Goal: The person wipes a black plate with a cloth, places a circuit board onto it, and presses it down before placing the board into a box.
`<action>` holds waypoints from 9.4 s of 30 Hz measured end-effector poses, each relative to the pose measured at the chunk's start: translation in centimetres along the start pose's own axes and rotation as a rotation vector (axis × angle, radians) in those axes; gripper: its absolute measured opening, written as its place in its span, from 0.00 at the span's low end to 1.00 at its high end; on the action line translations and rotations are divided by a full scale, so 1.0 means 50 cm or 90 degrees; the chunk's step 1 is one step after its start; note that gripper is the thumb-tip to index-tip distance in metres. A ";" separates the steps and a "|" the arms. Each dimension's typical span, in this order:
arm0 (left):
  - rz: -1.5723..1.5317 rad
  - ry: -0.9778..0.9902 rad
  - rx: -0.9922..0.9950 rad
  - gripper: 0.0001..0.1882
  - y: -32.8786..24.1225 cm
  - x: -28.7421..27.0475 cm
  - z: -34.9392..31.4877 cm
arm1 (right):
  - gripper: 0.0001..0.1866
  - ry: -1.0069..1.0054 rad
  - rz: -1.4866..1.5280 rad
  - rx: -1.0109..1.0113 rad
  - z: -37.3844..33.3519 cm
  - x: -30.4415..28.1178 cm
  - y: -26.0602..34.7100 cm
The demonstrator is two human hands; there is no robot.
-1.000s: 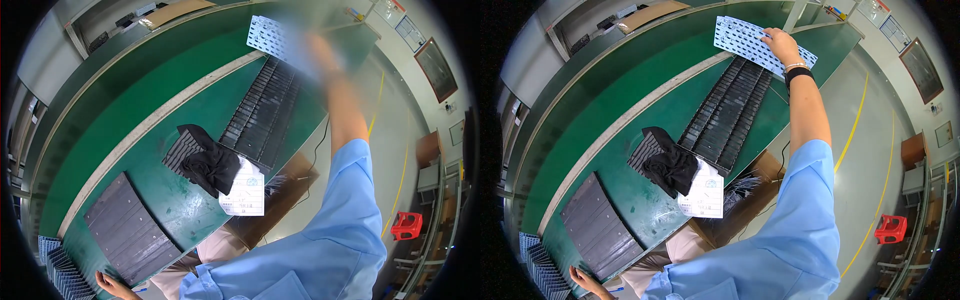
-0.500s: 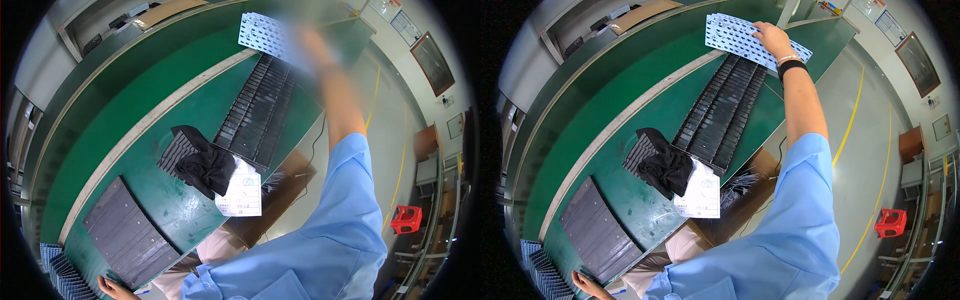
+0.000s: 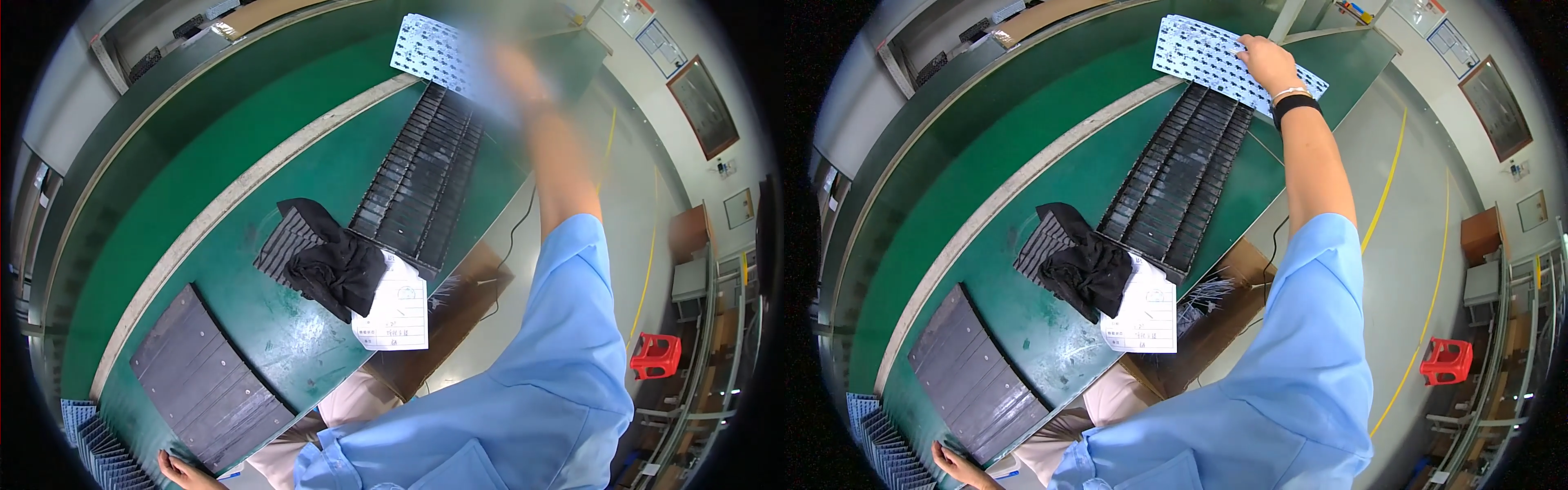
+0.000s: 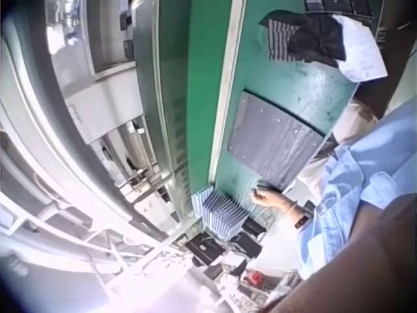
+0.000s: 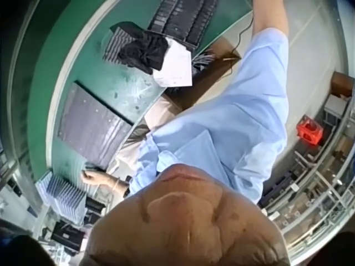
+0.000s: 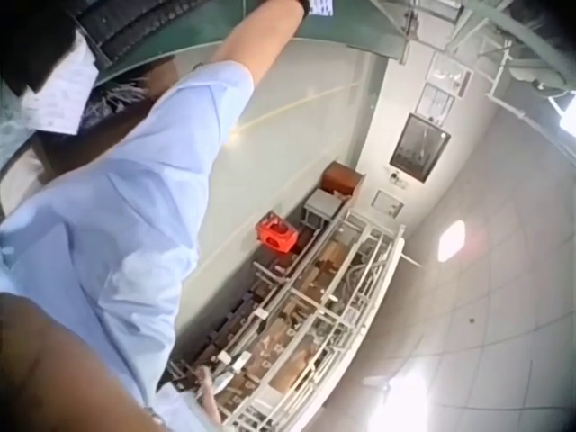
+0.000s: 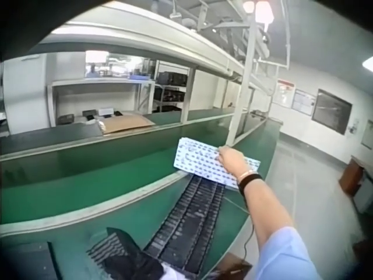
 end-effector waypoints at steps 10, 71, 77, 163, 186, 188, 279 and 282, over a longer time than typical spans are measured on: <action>-0.034 -0.005 0.002 0.13 0.108 0.007 -0.039 | 0.20 -0.085 -0.005 -0.241 0.014 0.004 0.159; -0.864 0.421 -0.080 0.15 -0.047 0.000 0.069 | 0.07 0.425 0.756 -0.235 -0.651 -0.282 0.725; -0.789 0.382 -0.069 0.14 -0.010 0.011 0.035 | 0.07 0.367 0.769 -0.275 -0.668 -0.217 0.747; -0.860 0.412 -0.291 0.15 0.184 0.093 0.083 | 0.09 0.422 0.625 -0.209 -0.769 -0.042 0.827; -0.934 0.253 -0.234 0.19 0.241 0.032 0.139 | 0.06 0.363 0.329 0.202 -0.847 -0.413 0.256; -0.928 0.253 -0.231 0.18 0.240 0.028 0.143 | 0.07 0.305 0.281 0.140 -0.835 -0.395 0.291; -0.936 0.147 -0.346 0.17 0.254 -0.068 0.154 | 0.23 0.090 0.081 -0.157 -0.539 -0.133 0.548; -0.921 0.124 -0.345 0.17 0.253 -0.078 0.152 | 0.19 -0.023 0.102 -0.288 -0.524 -0.128 0.542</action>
Point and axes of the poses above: each hand's wrist, its own z-axis towards the middle knuckle, its own x-axis out of the palm, y = z × x, the point moved 6 cm from there along z, towards the middle knuckle, and after that the axes turned 5 degrees about x, right-handed, at the moved point
